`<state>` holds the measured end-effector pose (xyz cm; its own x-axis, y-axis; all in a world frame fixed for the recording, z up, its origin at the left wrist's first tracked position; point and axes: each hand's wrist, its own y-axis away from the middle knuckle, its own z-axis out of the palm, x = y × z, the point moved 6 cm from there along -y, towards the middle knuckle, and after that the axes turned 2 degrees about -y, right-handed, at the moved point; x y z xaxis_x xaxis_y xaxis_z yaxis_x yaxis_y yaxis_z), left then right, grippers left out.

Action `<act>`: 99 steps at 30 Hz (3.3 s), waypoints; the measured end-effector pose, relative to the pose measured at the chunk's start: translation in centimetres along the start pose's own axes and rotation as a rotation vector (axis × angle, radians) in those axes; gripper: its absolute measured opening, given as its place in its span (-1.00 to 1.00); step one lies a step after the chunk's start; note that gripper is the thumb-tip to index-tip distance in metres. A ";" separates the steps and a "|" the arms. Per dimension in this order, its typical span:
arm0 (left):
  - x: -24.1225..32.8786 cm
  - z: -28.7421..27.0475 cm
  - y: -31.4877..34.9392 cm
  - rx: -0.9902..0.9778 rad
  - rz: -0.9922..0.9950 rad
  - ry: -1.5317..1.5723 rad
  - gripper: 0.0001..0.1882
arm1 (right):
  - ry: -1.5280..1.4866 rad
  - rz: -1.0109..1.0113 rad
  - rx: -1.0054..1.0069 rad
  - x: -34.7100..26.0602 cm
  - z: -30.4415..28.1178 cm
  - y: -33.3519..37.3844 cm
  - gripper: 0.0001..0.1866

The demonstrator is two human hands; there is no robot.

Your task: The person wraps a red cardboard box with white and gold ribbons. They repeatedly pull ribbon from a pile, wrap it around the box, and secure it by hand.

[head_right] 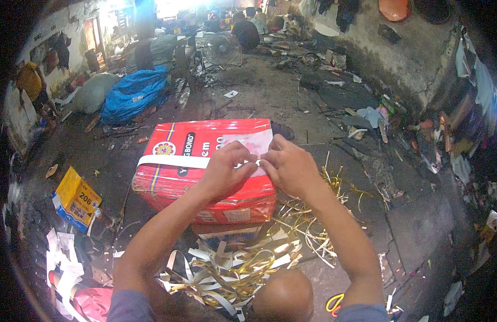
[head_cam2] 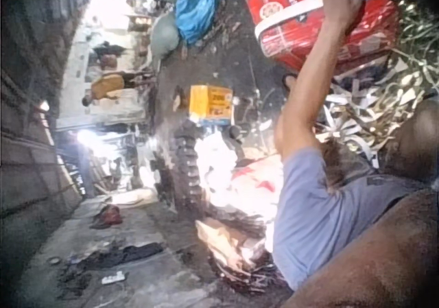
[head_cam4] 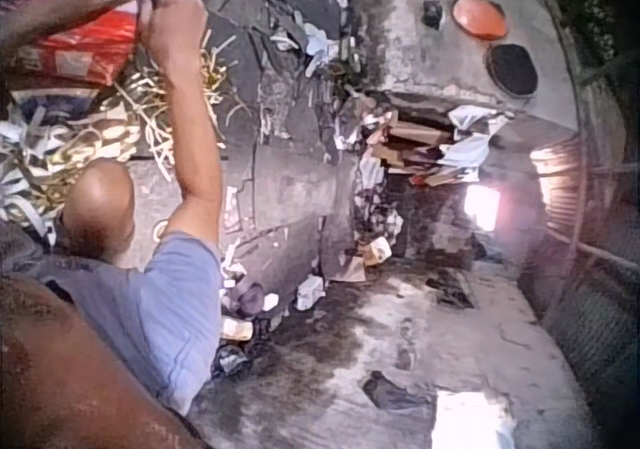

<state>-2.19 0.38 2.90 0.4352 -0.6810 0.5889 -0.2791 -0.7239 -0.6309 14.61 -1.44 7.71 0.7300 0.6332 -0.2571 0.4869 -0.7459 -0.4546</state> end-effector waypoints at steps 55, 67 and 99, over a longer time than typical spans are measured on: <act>-0.1 3.3 -4.0 -0.079 -0.037 0.259 -0.91 | -1.090 0.822 0.122 7.8 4.7 1.0 -0.33; -0.5 3.5 -3.7 -0.087 -0.140 0.285 -0.96 | -0.457 0.604 0.356 10.3 7.4 -0.6 -0.53; -1.1 3.6 -3.6 -0.108 -0.171 0.331 -0.97 | -0.305 0.688 -0.046 19.1 37.4 20.6 -0.65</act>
<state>1.41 4.09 2.74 0.1880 -0.5357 0.8232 -0.3231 -0.8253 -0.4632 20.64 2.96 -38.48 0.7147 0.0457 -0.6979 -0.0062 -0.9974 -0.0716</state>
